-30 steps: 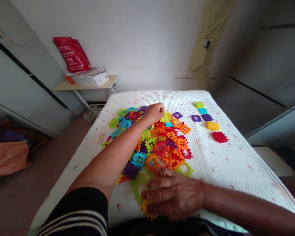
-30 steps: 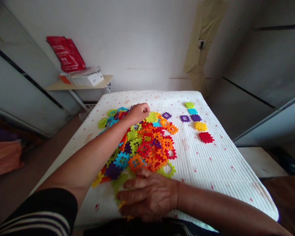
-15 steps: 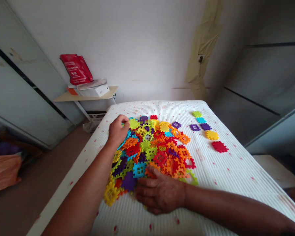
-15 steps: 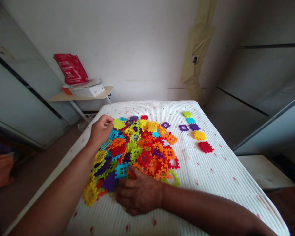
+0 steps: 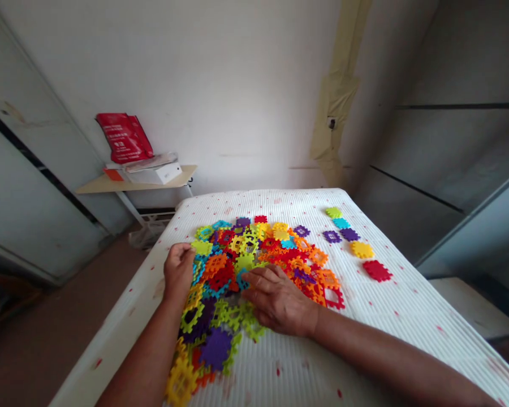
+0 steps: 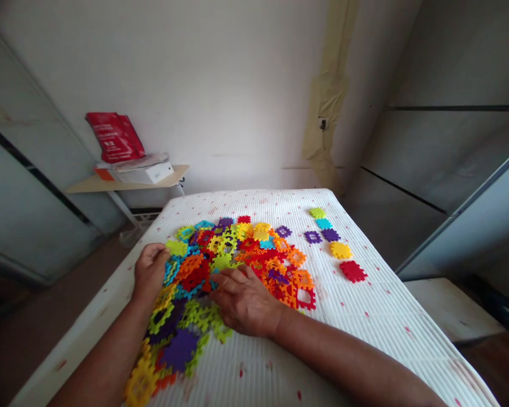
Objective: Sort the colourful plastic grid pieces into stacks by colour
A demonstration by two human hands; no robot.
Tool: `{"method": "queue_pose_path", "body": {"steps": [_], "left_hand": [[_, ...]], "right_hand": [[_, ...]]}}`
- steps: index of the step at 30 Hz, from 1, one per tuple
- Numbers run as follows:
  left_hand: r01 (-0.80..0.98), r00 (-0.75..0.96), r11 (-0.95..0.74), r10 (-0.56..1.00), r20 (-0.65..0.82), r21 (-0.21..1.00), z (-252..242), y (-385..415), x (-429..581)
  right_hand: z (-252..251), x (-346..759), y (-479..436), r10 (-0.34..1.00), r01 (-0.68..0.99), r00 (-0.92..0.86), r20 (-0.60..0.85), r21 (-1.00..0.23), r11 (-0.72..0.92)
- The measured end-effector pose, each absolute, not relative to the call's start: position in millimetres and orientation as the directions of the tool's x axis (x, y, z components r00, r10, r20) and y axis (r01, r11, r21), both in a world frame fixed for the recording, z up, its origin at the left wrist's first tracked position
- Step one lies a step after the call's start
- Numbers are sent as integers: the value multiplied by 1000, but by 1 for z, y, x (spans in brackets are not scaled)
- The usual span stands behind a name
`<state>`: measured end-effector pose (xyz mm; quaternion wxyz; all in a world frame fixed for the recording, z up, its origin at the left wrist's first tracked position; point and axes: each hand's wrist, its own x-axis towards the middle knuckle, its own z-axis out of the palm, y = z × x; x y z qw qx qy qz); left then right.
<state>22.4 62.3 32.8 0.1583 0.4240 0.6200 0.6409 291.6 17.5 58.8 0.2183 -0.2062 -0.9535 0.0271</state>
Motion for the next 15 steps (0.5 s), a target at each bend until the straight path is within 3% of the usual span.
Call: {"method": "queue_pose_path", "body": {"steps": [4,7,11,15], "left_hand": [[333,-510,-173,794,331,927,35,65,31],[397,-438,-184,823,361,899,45,71,37],[402,-319,-210,880,352,891,72,78,60],[284,-241,-187,935,259,940,97,75,97]], "right_hand": [[70,285,25,662,558,-701,266,-374,741],[77,282,29,725,571,-653,219,-487,661],[89,293,40,722,476,-592,358,-567,672],[94,315,60,800,410,-374,468,-691,596]]}}
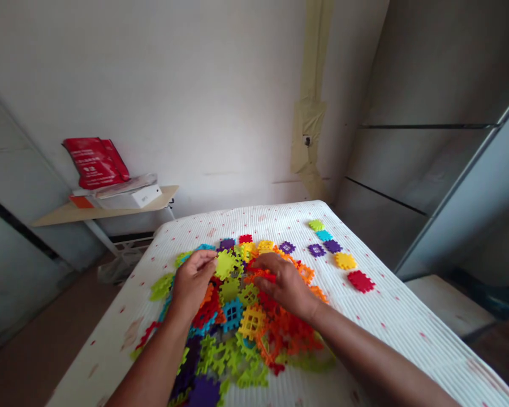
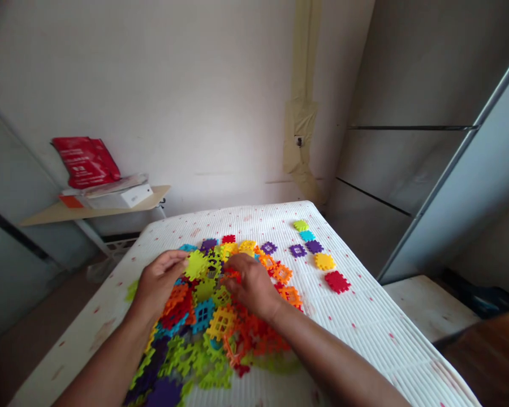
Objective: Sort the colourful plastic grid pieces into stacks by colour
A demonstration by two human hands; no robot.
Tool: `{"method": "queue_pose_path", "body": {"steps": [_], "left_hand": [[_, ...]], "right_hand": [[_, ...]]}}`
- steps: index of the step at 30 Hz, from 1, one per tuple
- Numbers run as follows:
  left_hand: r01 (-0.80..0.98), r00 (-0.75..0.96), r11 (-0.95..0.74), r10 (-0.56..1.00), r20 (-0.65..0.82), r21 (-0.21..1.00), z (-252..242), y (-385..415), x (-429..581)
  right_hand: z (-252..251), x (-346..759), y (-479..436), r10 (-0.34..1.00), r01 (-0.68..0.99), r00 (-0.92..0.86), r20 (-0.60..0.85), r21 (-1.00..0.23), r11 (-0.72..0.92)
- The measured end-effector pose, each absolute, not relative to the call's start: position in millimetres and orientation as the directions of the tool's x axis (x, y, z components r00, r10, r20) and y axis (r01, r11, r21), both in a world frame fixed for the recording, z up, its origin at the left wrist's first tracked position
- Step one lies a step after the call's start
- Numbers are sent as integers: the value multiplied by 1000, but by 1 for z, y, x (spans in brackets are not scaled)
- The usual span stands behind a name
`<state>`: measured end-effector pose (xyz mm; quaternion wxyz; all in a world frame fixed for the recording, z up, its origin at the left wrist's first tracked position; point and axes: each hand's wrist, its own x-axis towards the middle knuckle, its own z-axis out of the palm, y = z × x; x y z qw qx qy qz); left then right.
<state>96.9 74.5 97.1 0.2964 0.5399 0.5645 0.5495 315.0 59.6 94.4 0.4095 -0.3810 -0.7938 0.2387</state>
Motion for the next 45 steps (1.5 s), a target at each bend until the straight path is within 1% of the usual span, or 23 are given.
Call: {"method": "queue_pose_path", "body": {"steps": [2,4,6,8,10,14,18,21,23,24,26,27,28,29,30,32,34,36,37,39,41,45], "left_hand": [[202,-212,-164,955,206,966,102,71,116],[147,-196,-148,965,175,978,103,67,133],[126,-209,-167,959,191,978,101,65,147],[112,-209,-188,955,208,976,100,64,157],[106,-172,-209,959,225,972,98,62,161],[124,-97,-267,955,279,956,94,59,159],[142,-41,-301,950,309,943,84,59,153],[153,-4,-308,950,312,939,77,60,151],[164,14,-316,948,318,934,75,61,150],[178,15,-323,945,325,930,74,62,150],[228,-2,-332,940,341,915,71,64,150],[259,-22,-330,937,347,908,69,65,150],[288,-45,-324,935,351,901,67,67,151],[315,-64,-312,935,348,896,64,68,150],[342,-70,-295,939,338,892,61,70,150],[400,-49,-266,949,310,877,54,74,150],[469,3,-259,956,292,844,46,77,149],[534,51,-268,957,286,802,40,80,149],[562,72,-272,957,281,781,37,81,149],[609,101,-268,960,262,746,34,81,149],[642,112,-255,964,241,723,33,81,149],[686,138,-259,964,228,680,33,81,148]], "right_hand": [[94,324,68,870,293,-279,407,-826,481],[93,329,72,925,116,-250,286,-940,322],[93,331,73,942,-39,-283,182,-983,179],[94,330,70,934,-121,-331,133,-988,97],[95,328,66,927,-158,-358,114,-986,60],[92,322,64,924,-152,-371,88,-988,33],[84,318,69,911,-184,-383,152,-979,86],[81,316,69,886,-181,-431,172,-978,101],[80,316,68,877,-131,-446,178,-982,133],[80,317,67,880,-77,-433,195,-981,179],[79,320,67,885,112,-376,275,-934,338],[79,323,68,878,240,-341,336,-872,427],[78,328,71,861,375,-312,402,-781,500],[78,334,76,840,502,-290,458,-675,541],[78,342,83,826,612,-269,496,-574,544],[80,366,102,835,782,-192,515,-435,447],[84,396,127,879,890,-27,476,-390,239],[90,427,152,900,930,185,395,-365,-31],[93,441,163,899,932,260,354,-334,-138],[96,464,184,894,920,357,270,-267,-286],[95,476,200,895,913,387,222,-230,-338],[84,481,221,908,917,384,168,-188,-352]]}}
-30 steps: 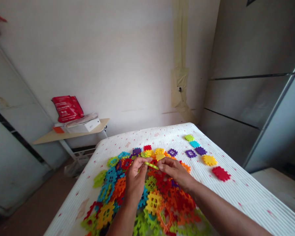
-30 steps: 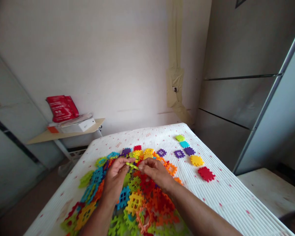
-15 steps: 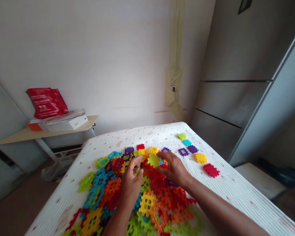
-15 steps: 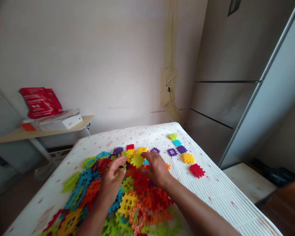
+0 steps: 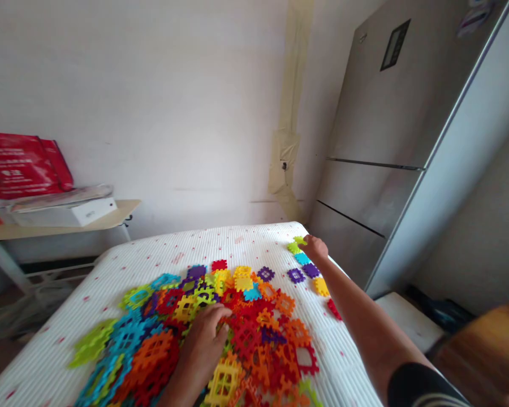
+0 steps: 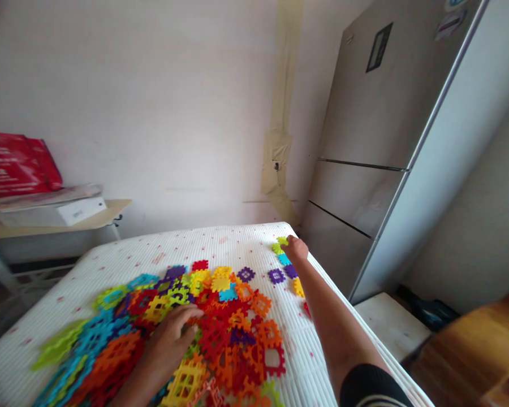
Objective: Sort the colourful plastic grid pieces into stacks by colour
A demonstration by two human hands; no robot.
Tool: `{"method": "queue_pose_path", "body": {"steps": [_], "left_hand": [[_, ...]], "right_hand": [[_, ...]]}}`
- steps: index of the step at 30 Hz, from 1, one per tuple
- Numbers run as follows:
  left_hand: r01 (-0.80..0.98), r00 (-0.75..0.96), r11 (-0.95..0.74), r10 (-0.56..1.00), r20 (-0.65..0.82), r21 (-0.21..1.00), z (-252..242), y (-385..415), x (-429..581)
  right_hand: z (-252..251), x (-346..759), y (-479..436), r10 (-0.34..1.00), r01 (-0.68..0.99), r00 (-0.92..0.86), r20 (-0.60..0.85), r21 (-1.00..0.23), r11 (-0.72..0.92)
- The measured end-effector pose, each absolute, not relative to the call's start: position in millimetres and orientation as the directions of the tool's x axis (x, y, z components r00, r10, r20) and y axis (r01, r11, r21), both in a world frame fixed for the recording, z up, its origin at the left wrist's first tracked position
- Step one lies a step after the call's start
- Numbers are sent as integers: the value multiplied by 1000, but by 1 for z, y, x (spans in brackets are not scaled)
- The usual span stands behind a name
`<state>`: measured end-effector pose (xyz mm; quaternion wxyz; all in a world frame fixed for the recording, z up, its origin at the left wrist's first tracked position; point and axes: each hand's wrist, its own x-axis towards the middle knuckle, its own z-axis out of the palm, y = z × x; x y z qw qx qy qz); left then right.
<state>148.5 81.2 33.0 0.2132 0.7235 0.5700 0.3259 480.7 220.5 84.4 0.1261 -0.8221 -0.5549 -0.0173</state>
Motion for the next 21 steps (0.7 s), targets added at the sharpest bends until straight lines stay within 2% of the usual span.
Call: {"method": "queue_pose_path", "body": {"steps": [11,21], "left_hand": [[724,158,-292,952,262,625,27,83,145],[748,172,-274,960,222,605,30,82,148]], "right_hand": [[65,468,243,933,940,338,121,-82,-330],[57,467,245,934,939,343,99,-57,-339]]}}
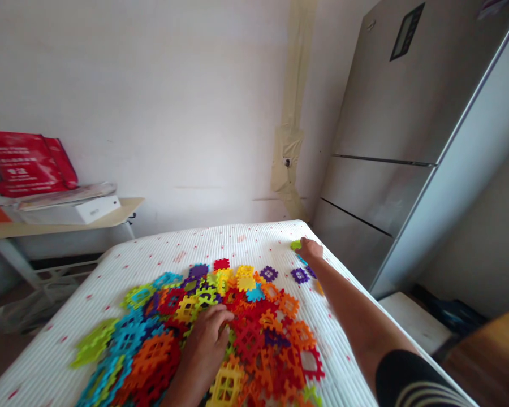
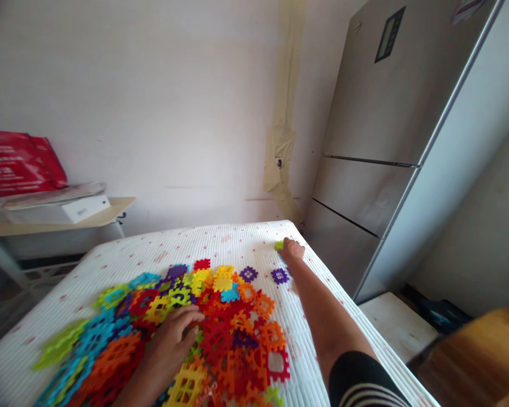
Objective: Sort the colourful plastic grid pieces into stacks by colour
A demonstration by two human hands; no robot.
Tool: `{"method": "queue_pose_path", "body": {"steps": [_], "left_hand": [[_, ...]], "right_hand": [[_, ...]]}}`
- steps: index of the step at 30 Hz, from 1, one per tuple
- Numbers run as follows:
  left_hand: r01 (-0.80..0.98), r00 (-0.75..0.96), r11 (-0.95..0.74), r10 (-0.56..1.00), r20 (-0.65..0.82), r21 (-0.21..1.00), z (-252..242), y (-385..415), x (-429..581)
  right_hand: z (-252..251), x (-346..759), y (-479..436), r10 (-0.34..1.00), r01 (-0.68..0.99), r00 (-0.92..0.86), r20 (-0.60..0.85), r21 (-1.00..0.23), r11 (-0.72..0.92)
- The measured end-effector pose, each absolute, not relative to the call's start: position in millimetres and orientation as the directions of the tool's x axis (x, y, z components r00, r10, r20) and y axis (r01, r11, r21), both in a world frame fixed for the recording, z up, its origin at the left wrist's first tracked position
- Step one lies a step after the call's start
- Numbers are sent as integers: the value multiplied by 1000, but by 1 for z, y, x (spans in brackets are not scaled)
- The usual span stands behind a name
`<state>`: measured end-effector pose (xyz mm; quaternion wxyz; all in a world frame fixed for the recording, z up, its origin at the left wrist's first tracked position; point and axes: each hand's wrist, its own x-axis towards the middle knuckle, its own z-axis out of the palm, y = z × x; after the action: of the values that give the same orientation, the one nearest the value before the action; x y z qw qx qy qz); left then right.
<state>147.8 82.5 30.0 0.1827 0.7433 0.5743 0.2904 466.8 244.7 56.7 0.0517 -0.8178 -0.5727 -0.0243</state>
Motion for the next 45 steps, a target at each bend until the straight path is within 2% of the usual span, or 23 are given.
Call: {"method": "queue_pose_path", "body": {"steps": [12,17,19,21,23,25,28,33,36,39,42,45], "left_hand": [[747,169,-276,959,230,604,31,77,150],[743,171,-280,957,233,608,33,78,150],[734,168,-288,954,247,615,33,78,150],[724,160,-296,951,265,623,32,78,150],[713,153,-303,947,281,632,32,78,150],[697,149,-313,943,296,645,32,78,150],[666,142,-321,941,308,673,33,78,149],[652,123,-313,942,311,690,33,79,149],[651,126,-318,941,315,689,33,79,149],[638,131,-342,931,340,691,32,80,149],[614,114,-360,921,373,702,32,81,150],[583,82,-364,916,394,726,35,79,150]], "right_hand": [[54,463,254,933,936,352,81,-53,-349],[68,453,245,936,947,322,144,-51,-318],[74,441,233,949,974,226,219,-86,-212],[77,425,215,953,984,21,301,-173,33],[77,407,190,906,903,-243,346,-261,342],[74,391,166,827,793,-435,357,-284,539],[70,374,138,781,754,-543,308,-230,615],[61,360,126,800,812,-560,214,-48,581],[55,356,125,807,831,-545,226,23,555],[55,353,122,799,835,-536,273,35,549],[63,351,117,792,838,-492,361,-51,543],[73,351,113,795,748,-462,393,-310,587]]}}
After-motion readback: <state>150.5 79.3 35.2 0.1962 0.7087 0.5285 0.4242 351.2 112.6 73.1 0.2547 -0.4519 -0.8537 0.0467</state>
